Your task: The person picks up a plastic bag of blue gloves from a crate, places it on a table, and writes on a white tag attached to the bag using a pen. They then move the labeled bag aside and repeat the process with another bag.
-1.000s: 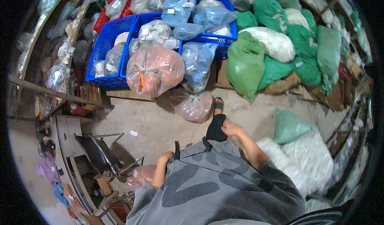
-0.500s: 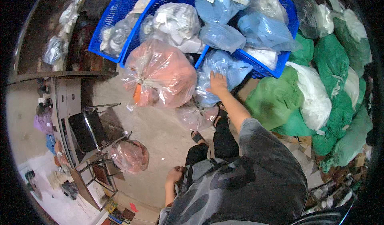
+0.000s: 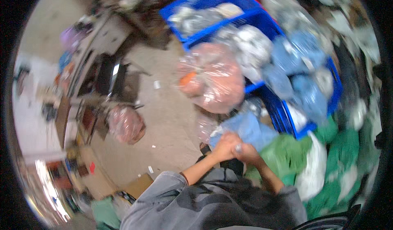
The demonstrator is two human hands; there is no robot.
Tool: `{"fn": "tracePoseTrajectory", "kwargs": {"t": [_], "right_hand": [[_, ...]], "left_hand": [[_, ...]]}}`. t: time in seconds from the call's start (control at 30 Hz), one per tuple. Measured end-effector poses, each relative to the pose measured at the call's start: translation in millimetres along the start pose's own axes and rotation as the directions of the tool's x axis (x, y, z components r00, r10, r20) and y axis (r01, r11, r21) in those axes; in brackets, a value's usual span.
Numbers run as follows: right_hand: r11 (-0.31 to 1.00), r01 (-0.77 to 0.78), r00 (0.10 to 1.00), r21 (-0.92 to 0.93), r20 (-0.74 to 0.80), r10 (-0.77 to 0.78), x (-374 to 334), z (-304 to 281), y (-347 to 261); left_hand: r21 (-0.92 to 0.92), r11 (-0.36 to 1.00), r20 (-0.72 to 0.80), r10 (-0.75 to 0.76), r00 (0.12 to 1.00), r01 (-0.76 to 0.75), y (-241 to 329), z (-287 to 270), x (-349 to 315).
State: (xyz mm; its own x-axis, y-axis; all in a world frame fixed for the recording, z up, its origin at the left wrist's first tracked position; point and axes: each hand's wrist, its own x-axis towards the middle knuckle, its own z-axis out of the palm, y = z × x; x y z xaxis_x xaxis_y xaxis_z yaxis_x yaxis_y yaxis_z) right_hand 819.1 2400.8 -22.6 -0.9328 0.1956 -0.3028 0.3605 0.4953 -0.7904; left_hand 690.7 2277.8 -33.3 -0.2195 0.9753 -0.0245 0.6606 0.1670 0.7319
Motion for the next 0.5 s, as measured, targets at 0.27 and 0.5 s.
{"fn": "tracePoseTrajectory", "kwargs": {"t": [0.27, 0.5], "right_hand": [[0.897, -0.174, 0.751, -0.407, -0.644, -0.147, 111.6, -131.7, 90.7], [0.740, -0.494, 0.813, -0.457, -0.545, 0.206, 177.1, -181.5, 268.9]], "left_hand": [[0.073, 0.846, 0.272, -0.527, 0.805, 0.529, 12.3, 1.4, -27.9], [-0.175, 0.838, 0.104, -0.506, 0.856, 0.516, -0.4, -11.1, -56.1]]}}
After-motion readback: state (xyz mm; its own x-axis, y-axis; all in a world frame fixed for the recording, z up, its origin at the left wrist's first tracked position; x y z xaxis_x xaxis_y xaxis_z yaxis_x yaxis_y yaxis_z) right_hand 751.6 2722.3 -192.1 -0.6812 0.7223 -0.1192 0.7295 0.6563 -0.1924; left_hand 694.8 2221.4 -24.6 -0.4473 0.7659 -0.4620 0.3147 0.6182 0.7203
